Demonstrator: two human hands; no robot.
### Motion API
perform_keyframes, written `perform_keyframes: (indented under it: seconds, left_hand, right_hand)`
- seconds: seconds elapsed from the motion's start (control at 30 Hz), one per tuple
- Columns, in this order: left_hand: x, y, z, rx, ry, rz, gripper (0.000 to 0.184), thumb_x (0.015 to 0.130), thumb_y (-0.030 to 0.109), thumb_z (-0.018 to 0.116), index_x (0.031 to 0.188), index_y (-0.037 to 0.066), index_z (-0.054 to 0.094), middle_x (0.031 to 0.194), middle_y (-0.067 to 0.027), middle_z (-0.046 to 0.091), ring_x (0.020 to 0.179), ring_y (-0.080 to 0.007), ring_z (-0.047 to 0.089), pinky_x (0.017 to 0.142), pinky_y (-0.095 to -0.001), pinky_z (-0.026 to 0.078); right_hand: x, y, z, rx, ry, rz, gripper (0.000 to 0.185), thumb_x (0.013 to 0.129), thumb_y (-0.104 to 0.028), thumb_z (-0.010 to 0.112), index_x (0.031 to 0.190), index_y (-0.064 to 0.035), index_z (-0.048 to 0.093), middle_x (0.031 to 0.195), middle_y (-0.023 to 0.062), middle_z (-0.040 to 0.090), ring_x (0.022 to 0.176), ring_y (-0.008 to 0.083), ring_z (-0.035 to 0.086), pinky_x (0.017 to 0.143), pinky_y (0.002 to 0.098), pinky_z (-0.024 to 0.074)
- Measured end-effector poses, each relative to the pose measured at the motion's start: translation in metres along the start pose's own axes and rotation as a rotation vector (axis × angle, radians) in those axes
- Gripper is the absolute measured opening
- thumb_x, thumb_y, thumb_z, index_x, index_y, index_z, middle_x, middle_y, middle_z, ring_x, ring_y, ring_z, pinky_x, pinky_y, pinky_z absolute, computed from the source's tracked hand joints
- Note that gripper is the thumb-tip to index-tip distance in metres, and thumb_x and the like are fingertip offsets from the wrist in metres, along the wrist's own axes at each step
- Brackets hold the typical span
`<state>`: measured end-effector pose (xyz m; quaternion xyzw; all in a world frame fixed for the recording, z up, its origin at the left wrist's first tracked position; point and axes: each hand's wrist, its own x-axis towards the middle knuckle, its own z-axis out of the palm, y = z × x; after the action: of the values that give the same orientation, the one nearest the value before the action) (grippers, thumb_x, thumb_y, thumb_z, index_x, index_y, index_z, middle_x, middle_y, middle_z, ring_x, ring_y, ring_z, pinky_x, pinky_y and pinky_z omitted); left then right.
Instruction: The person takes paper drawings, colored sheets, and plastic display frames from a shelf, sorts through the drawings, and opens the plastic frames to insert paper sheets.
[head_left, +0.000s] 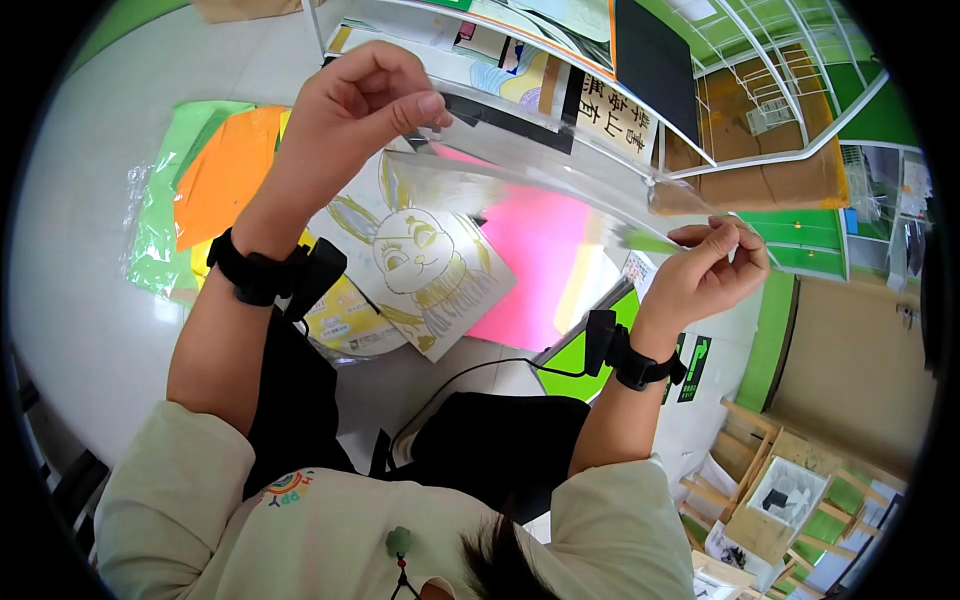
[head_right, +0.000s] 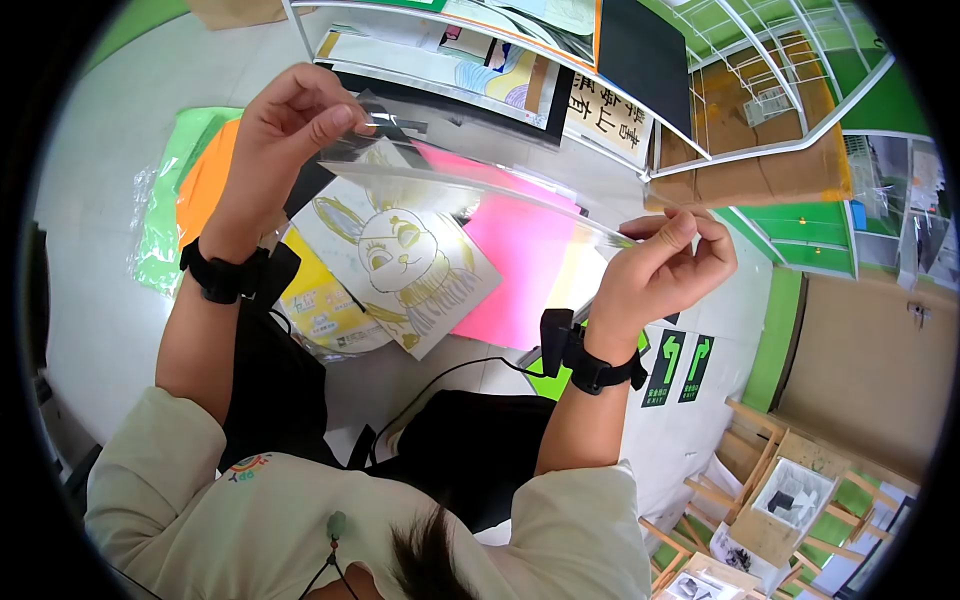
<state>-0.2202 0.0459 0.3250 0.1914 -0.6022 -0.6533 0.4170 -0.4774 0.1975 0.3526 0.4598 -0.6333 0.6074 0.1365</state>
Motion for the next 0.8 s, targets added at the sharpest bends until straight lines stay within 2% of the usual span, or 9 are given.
perform_keyframes:
  seconds: [0.07, 0.17, 0.23, 0.33, 0.47, 0.63, 0.7, 0.77, 0.8]
  left_hand:
    - [0.001, -0.007, 0.001, -0.078, 0.063, 0.0, 0.009, 0.086, 0.007, 0.063, 0.09, 0.005, 0.056, 0.086, -0.0035, 0.064, 0.085, -0.011, 0.061, 0.08, -0.0228, 0.047]
    - [0.001, -0.032, -0.009, 0.128, 0.047, -0.05, 0.011, 0.085, 0.006, 0.065, 0.09, 0.005, 0.056, 0.087, -0.0041, 0.064, 0.086, -0.0112, 0.061, 0.082, -0.0235, 0.048]
    - [-0.001, -0.044, -0.009, 0.218, 0.011, -0.187, 0.014, 0.084, 0.006, 0.066, 0.094, 0.004, 0.056, 0.088, -0.0044, 0.064, 0.087, -0.0112, 0.061, 0.082, -0.0235, 0.048]
    - [-0.004, -0.042, -0.002, 0.268, 0.019, -0.288, 0.019, 0.083, 0.006, 0.067, 0.1, 0.003, 0.057, 0.089, -0.0039, 0.064, 0.087, -0.0107, 0.061, 0.082, -0.0235, 0.048]
    - [-0.003, -0.052, -0.006, 0.426, -0.033, -0.309, 0.018, 0.085, 0.007, 0.065, 0.101, 0.001, 0.06, 0.088, -0.0018, 0.063, 0.086, -0.009, 0.059, 0.081, -0.0233, 0.047]
    - [0.001, -0.069, -0.01, 0.359, -0.017, -0.272, 0.009, 0.089, 0.01, 0.06, 0.091, 0.002, 0.064, 0.081, 0.0001, 0.062, 0.08, -0.0072, 0.056, 0.074, -0.0209, 0.046]
    - [0.001, -0.07, -0.011, 0.373, 0.017, -0.274, 0.009, 0.09, 0.011, 0.058, 0.091, 0.003, 0.064, 0.079, 0.0002, 0.061, 0.077, -0.0072, 0.056, 0.071, -0.0198, 0.045]
    - [0.001, -0.064, -0.01, 0.407, 0.031, -0.304, 0.01, 0.091, 0.011, 0.058, 0.092, 0.003, 0.062, 0.078, -0.0001, 0.061, 0.073, -0.0073, 0.057, 0.067, -0.0185, 0.045]
    - [0.001, -0.063, -0.011, 0.381, 0.028, -0.364, 0.01, 0.091, 0.011, 0.057, 0.093, 0.003, 0.061, 0.079, -0.0007, 0.061, 0.073, -0.0081, 0.058, 0.067, -0.0187, 0.047]
  right_hand:
    - [-0.006, 0.007, 0.004, 0.025, -0.028, 0.104, 0.011, 0.095, -0.006, 0.044, 0.1, -0.0009, 0.036, 0.086, 0.0129, 0.051, 0.048, 0.0125, 0.054, 0.048, 0.0222, 0.0432]
    - [-0.021, 0.035, 0.01, 0.102, -0.123, 0.321, 0.011, 0.096, -0.009, 0.045, 0.098, -0.0012, 0.037, 0.083, 0.0094, 0.048, 0.052, 0.0142, 0.056, 0.052, 0.0241, 0.0473]
    - [-0.033, 0.06, 0.015, 0.216, -0.178, 0.498, 0.011, 0.096, -0.011, 0.044, 0.097, -0.0014, 0.038, 0.081, 0.0079, 0.047, 0.054, 0.0155, 0.058, 0.054, 0.0253, 0.0495]
    - [-0.04, 0.084, 0.014, 0.253, -0.151, 0.596, 0.012, 0.097, -0.012, 0.044, 0.098, -0.0019, 0.037, 0.079, 0.0063, 0.045, 0.058, 0.0176, 0.059, 0.057, 0.0276, 0.0517]
    - [-0.038, 0.086, 0.014, 0.268, -0.172, 0.576, 0.013, 0.097, -0.013, 0.044, 0.098, -0.0023, 0.037, 0.082, 0.0082, 0.048, 0.061, 0.0185, 0.061, 0.059, 0.0287, 0.0518]
    - [-0.035, 0.086, 0.011, 0.359, -0.179, 0.677, 0.016, 0.096, -0.014, 0.047, 0.104, -0.0044, 0.037, 0.091, 0.0153, 0.058, 0.069, 0.0192, 0.061, 0.068, 0.0267, 0.049]
    - [-0.028, 0.092, 0.003, 0.557, -0.222, 0.895, 0.022, 0.094, -0.014, 0.052, 0.111, -0.0036, 0.042, 0.094, 0.0133, 0.061, 0.075, 0.017, 0.06, 0.072, 0.0252, 0.0469]
    - [-0.023, 0.097, -0.004, 0.559, -0.376, 0.931, 0.026, 0.092, -0.012, 0.055, 0.115, -0.0028, 0.048, 0.097, 0.0101, 0.062, 0.082, 0.0141, 0.058, 0.075, 0.0243, 0.0451]
    - [-0.023, 0.098, -0.008, 0.458, -0.504, 0.855, 0.026, 0.091, -0.011, 0.057, 0.115, -0.0024, 0.052, 0.1, 0.0079, 0.063, 0.086, 0.0124, 0.057, 0.077, 0.024, 0.0443]
